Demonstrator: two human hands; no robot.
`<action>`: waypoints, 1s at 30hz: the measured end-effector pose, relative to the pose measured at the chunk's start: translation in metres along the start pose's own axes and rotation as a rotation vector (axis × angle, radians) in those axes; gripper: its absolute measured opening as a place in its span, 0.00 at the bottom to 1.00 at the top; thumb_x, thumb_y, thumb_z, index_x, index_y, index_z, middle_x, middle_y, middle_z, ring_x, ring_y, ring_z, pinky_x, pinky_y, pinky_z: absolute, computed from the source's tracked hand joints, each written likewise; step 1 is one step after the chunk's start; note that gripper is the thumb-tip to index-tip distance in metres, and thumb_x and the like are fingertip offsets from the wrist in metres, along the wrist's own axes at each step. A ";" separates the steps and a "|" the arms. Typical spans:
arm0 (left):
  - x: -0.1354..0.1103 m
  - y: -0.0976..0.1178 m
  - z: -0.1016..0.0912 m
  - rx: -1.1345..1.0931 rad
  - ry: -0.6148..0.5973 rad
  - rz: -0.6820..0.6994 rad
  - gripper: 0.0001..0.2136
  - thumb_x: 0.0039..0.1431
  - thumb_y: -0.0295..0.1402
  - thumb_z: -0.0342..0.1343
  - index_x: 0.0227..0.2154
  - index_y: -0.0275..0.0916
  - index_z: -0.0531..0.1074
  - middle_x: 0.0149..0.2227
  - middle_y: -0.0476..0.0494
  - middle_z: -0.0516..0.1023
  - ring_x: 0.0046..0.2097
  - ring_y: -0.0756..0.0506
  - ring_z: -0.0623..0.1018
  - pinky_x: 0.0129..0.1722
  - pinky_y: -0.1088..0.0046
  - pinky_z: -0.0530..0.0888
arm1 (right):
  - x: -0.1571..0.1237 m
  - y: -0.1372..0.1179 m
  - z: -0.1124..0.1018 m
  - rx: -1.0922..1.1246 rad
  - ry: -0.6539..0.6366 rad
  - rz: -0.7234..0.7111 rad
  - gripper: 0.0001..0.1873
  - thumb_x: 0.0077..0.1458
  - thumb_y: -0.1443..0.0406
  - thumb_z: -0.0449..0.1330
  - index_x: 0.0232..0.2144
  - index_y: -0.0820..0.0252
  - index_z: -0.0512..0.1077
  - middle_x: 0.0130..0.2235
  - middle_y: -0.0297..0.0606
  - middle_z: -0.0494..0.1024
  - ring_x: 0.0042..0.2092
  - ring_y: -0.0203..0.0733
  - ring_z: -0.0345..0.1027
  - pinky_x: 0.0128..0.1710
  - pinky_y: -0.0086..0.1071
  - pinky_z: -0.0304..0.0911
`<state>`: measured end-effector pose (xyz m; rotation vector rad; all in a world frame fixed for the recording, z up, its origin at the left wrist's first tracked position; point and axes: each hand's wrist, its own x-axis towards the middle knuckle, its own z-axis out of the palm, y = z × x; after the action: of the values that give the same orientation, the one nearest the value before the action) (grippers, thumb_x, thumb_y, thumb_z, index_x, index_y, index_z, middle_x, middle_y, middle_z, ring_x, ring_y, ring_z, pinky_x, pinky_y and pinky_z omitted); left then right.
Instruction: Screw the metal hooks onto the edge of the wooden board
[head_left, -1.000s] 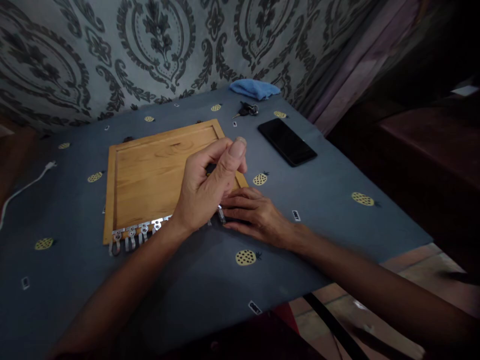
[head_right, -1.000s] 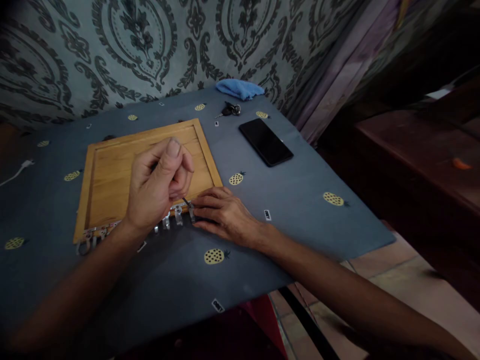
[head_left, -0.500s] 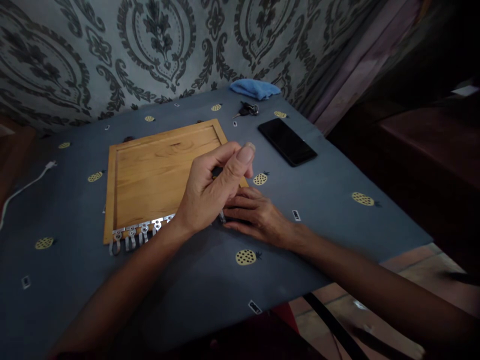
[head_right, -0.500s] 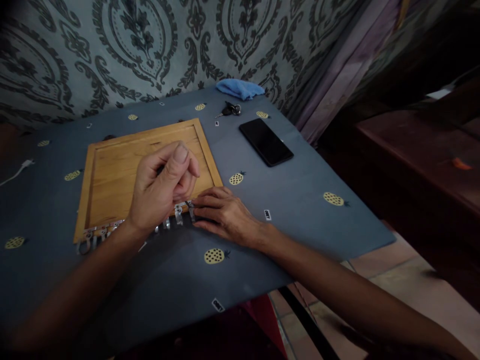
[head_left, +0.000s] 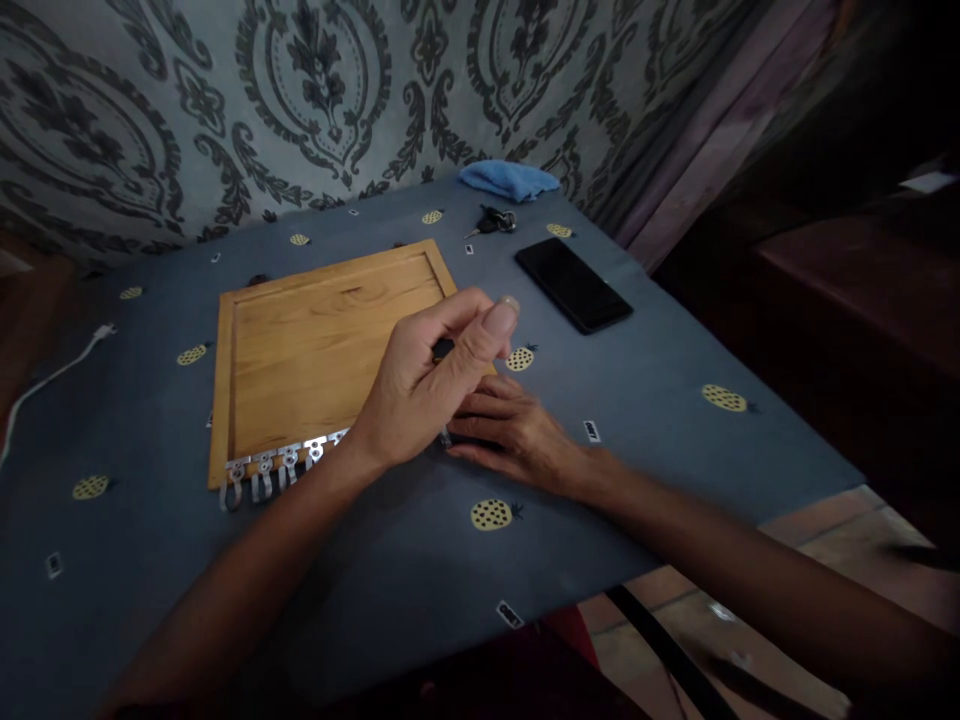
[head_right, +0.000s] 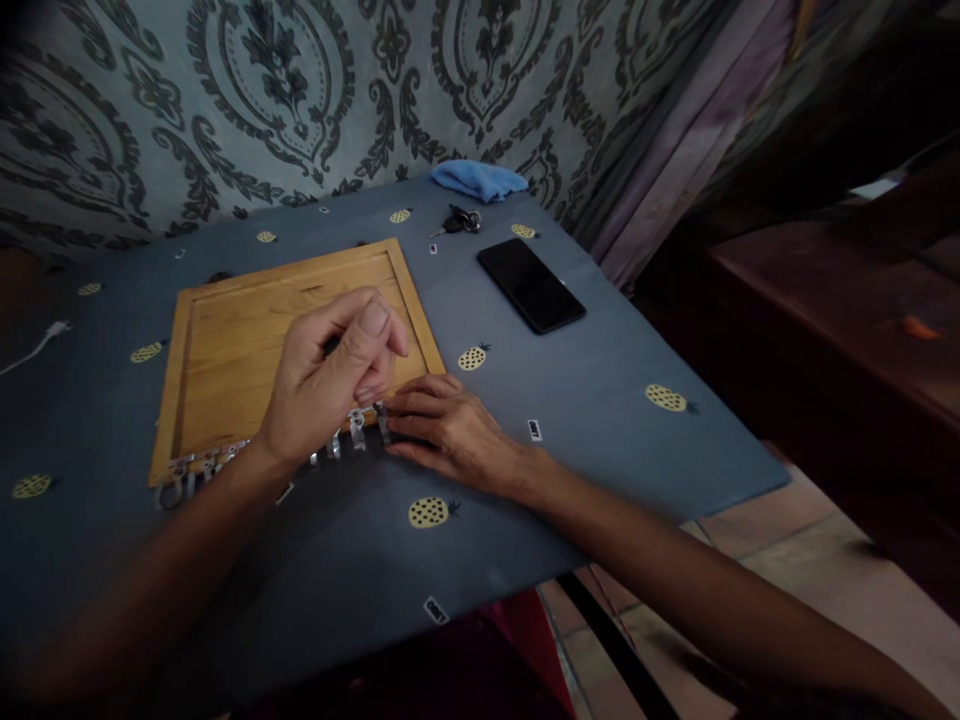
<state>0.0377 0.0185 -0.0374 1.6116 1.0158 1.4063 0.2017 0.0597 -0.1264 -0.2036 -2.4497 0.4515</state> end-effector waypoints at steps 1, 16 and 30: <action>0.000 0.003 0.000 0.039 -0.015 -0.006 0.20 0.68 0.50 0.50 0.26 0.41 0.66 0.24 0.51 0.65 0.27 0.51 0.67 0.29 0.71 0.68 | 0.000 0.000 0.000 0.001 -0.001 -0.001 0.12 0.67 0.60 0.59 0.43 0.61 0.80 0.45 0.42 0.83 0.52 0.49 0.73 0.53 0.47 0.70; 0.005 -0.005 -0.001 -0.232 -0.126 -0.066 0.17 0.66 0.49 0.54 0.29 0.41 0.69 0.21 0.54 0.61 0.22 0.53 0.62 0.21 0.74 0.61 | 0.000 0.000 0.002 -0.008 0.021 -0.013 0.13 0.67 0.60 0.59 0.43 0.62 0.79 0.43 0.42 0.84 0.51 0.48 0.75 0.51 0.47 0.71; 0.005 0.006 0.002 0.002 0.095 -0.118 0.11 0.67 0.41 0.54 0.31 0.41 0.65 0.25 0.53 0.64 0.26 0.51 0.65 0.30 0.71 0.65 | -0.001 0.002 0.003 0.011 -0.001 0.005 0.13 0.67 0.59 0.59 0.44 0.59 0.80 0.44 0.40 0.84 0.52 0.48 0.73 0.52 0.47 0.70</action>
<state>0.0406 0.0205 -0.0299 1.4728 1.1490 1.4132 0.2010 0.0607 -0.1298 -0.2056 -2.4475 0.4671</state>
